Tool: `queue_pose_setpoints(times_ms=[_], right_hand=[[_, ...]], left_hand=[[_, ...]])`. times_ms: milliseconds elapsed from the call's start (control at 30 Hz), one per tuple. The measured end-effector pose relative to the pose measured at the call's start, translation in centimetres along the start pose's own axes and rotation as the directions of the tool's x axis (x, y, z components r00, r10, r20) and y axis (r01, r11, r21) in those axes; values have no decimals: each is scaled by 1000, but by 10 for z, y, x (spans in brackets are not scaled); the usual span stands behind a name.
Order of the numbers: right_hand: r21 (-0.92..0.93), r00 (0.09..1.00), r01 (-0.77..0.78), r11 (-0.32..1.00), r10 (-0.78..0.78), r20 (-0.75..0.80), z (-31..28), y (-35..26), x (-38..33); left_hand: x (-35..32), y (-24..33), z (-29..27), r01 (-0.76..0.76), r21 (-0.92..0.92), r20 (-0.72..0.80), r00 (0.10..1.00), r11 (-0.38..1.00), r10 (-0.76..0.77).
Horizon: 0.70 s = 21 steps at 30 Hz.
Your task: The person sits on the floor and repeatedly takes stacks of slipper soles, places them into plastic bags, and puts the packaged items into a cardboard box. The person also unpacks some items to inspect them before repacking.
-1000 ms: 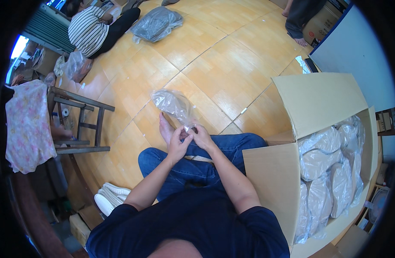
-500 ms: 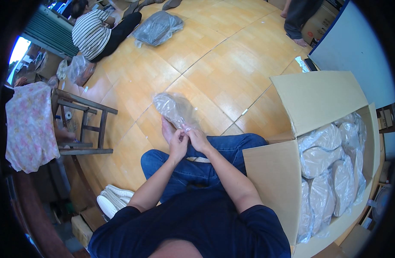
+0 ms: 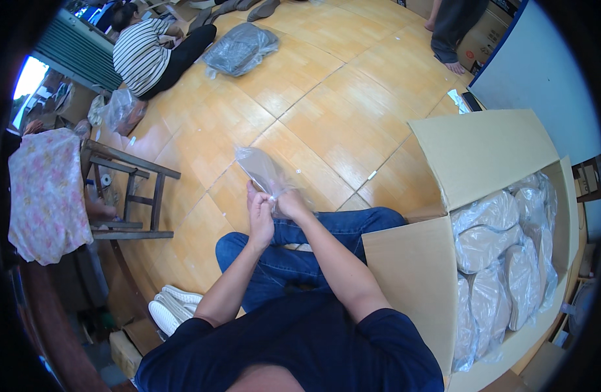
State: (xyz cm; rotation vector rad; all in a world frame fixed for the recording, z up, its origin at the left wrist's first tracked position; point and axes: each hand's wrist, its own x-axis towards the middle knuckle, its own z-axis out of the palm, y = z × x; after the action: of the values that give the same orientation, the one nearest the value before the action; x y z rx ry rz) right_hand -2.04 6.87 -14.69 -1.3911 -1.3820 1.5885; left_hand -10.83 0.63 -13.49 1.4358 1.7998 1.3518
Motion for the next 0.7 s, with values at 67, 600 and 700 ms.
queue_pose_setpoints(times_ms=[67, 600, 700], right_hand=[[297, 986, -154, 942, 129, 104, -15, -12, -17], [531, 889, -457, 713, 354, 289, -47, 14, -46], [514, 811, -580, 632, 385, 441, -43, 15, -46]], left_hand=[[0, 23, -6, 221, -289, 141, 972, 931, -187], [-49, 96, -23, 119, -218, 588, 808, 969, 33], [-51, 108, -23, 140, -181, 626, 780, 973, 5]])
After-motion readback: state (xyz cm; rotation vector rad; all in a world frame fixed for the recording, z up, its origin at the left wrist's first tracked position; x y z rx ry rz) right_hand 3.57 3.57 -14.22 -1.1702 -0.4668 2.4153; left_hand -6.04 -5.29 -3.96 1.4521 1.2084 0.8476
